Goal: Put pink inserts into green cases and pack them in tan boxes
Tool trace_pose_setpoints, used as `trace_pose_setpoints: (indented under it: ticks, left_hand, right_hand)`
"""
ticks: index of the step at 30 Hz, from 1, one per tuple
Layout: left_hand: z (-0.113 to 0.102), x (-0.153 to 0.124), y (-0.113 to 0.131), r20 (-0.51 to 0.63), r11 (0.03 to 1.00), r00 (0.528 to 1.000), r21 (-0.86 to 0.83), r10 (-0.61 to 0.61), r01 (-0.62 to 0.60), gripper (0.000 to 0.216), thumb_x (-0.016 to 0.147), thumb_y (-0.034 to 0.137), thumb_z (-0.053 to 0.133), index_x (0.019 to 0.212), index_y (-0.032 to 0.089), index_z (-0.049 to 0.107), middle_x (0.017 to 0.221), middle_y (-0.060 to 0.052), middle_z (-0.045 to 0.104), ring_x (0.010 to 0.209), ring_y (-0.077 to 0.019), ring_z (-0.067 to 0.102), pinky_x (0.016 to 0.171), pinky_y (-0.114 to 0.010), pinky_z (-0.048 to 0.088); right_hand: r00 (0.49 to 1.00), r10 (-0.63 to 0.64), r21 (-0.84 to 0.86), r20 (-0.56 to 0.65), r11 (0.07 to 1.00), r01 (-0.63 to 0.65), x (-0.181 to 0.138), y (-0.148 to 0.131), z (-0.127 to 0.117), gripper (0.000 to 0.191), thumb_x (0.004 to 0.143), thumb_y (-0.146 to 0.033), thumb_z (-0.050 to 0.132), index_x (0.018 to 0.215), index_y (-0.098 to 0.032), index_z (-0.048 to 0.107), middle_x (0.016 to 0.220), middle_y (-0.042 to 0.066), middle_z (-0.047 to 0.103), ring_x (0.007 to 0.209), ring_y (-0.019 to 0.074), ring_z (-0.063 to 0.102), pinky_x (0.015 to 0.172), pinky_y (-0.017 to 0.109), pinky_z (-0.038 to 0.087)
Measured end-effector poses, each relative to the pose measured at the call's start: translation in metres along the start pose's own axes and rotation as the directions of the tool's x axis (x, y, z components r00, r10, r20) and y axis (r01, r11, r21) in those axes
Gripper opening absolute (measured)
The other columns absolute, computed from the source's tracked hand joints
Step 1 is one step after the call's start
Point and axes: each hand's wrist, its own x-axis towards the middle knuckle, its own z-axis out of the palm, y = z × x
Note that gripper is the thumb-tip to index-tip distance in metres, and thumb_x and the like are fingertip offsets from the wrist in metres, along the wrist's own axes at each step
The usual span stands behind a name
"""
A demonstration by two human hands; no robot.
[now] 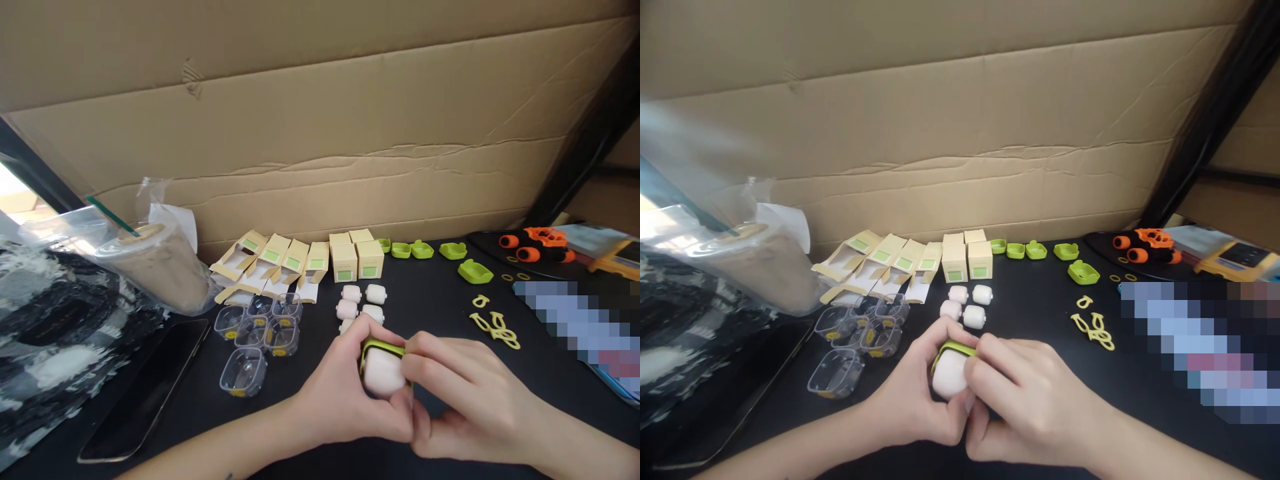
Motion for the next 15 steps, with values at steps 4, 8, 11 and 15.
trace_pose_setpoints:
  ticks: [4,8,11,15]
  left_hand:
    - [0.001,0.003,0.004,-0.019,1.000,1.000,-0.018,0.023,-0.023,0.042,0.059,0.006,0.064,0.096,0.018,0.047,0.071,0.006,0.052,0.056,-0.0048,0.044,0.052,-0.018,0.034]
    - [0.000,0.005,0.004,-0.030,0.996,0.999,-0.084,0.029,-0.032,0.042,0.065,0.013,0.067,0.100,0.018,0.045,0.078,0.005,0.051,0.060,-0.0050,0.048,0.055,-0.017,0.041]
    - [0.001,0.006,0.004,-0.011,0.981,1.000,-0.194,-0.022,0.020,0.033,0.078,0.033,0.063,0.101,0.019,0.043,0.080,0.004,0.050,0.062,-0.0076,0.054,0.055,-0.021,0.050]
    - [0.001,0.008,0.004,0.022,0.970,0.999,-0.239,-0.038,0.042,0.041,0.082,0.047,0.061,0.103,0.020,0.040,0.071,0.006,0.053,0.052,-0.0075,0.056,0.048,-0.020,0.051]
  right_hand:
    - [1.000,0.023,0.002,-0.011,1.000,-0.023,-0.004,0.007,0.001,0.020,0.071,-0.008,0.048,0.085,-0.023,0.048,0.064,-0.001,0.053,0.049,0.0134,0.047,0.043,0.024,0.037]
    - [0.998,0.054,0.030,-0.012,0.998,-0.054,-0.004,0.013,0.003,0.018,0.074,-0.009,0.049,0.086,-0.022,0.048,0.068,0.000,0.058,0.052,0.0129,0.053,0.045,0.023,0.040]
    - [0.999,0.045,0.004,-0.030,0.999,-0.045,-0.004,0.015,0.004,0.019,0.074,-0.007,0.050,0.087,-0.022,0.049,0.068,0.000,0.060,0.052,0.0125,0.054,0.046,0.022,0.043]
    - [0.997,0.073,0.036,-0.020,0.997,-0.072,-0.005,0.016,0.004,0.022,0.073,-0.006,0.051,0.088,-0.022,0.050,0.068,-0.001,0.061,0.054,0.0126,0.057,0.047,0.023,0.044]
